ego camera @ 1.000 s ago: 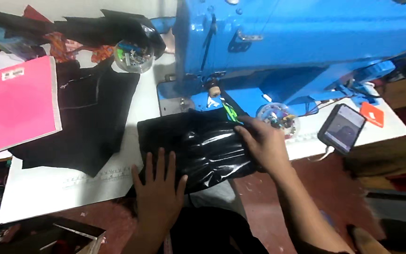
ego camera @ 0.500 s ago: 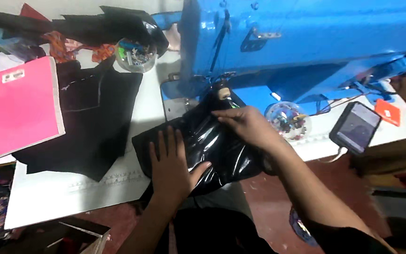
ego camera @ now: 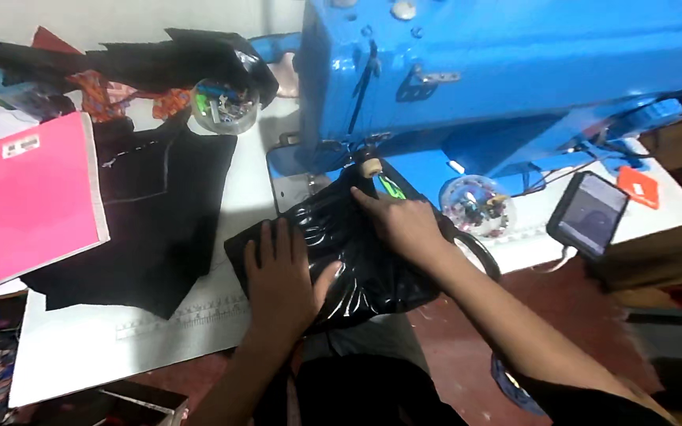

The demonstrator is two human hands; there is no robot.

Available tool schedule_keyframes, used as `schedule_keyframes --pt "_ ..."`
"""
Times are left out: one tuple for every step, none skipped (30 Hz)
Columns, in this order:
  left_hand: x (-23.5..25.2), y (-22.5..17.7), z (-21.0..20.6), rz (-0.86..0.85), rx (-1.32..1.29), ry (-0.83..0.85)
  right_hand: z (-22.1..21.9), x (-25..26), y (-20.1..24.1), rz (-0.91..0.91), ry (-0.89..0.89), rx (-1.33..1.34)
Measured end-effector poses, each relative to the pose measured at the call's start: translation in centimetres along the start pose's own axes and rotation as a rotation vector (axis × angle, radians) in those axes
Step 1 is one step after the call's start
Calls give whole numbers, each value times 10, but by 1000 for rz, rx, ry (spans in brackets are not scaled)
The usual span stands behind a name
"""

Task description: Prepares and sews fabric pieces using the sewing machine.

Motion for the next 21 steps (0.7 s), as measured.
schedule_keyframes --pt "6 2 0 -69 -33 -2 -1 0 2 12 -7 -9" --pt "11 5 -4 -139 -56 12 -3 -1 3 23 -10 -22" --pt "13 8 -11 -189 -60 55 -4 -1 3 30 -11 -36" --pt "14 13 -18 -203 -40 108 -4 -1 3 31 -11 -52" --pt "15 16 -22 -195 -21 147 -4 -1 3 20 3 -66" --pt "14 18 -23 -174 -8 174 -4 -1 1 4 22 -80" --pt "13 20 -23 -152 2 188 -5 -1 -1 -17 52 -88" --pt "11 21 -23 -134 11 177 -6 -1 -1 -30 74 -93" --pt "10 22 -22 -117 18 165 -6 -1 -2 -39 90 -96" --pt "9 23 -21 -109 26 157 -6 -1 -2 -39 87 -100" --pt "8 23 -20 -108 32 150 -6 0 -1 -38 80 -103" --pt "8 23 -19 -109 37 143 -6 0 -1 -41 84 -106" --pt "8 23 -19 -109 41 138 -6 0 -2 -48 96 -107" --pt "8 22 -19 -112 41 126 -6 1 -2 -54 105 -106" --pt "8 22 -19 -113 38 123 -6 1 -2 -60 111 -100" --pt "8 22 -19 -117 33 121 -6 0 -2 -56 113 -90" --pt "7 22 -18 -125 28 113 -5 -1 -2 -47 112 -64" --pt "8 22 -17 -136 19 104 -2 -2 -1 -36 110 -13" --pt "8 22 -16 -146 12 95 4 -4 0 -23 95 60" --pt "8 22 -16 -152 8 90 13 -7 1 -13 75 141" --pt "8 22 -16 -155 5 88 21 -12 0 -3 60 219"
Point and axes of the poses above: each hand's wrist, its own x-axis towards the middle knuckle, its own z-axis out of the back of the hand, y = z × x, the point moved 8 cm from there along x, towards the middle knuckle
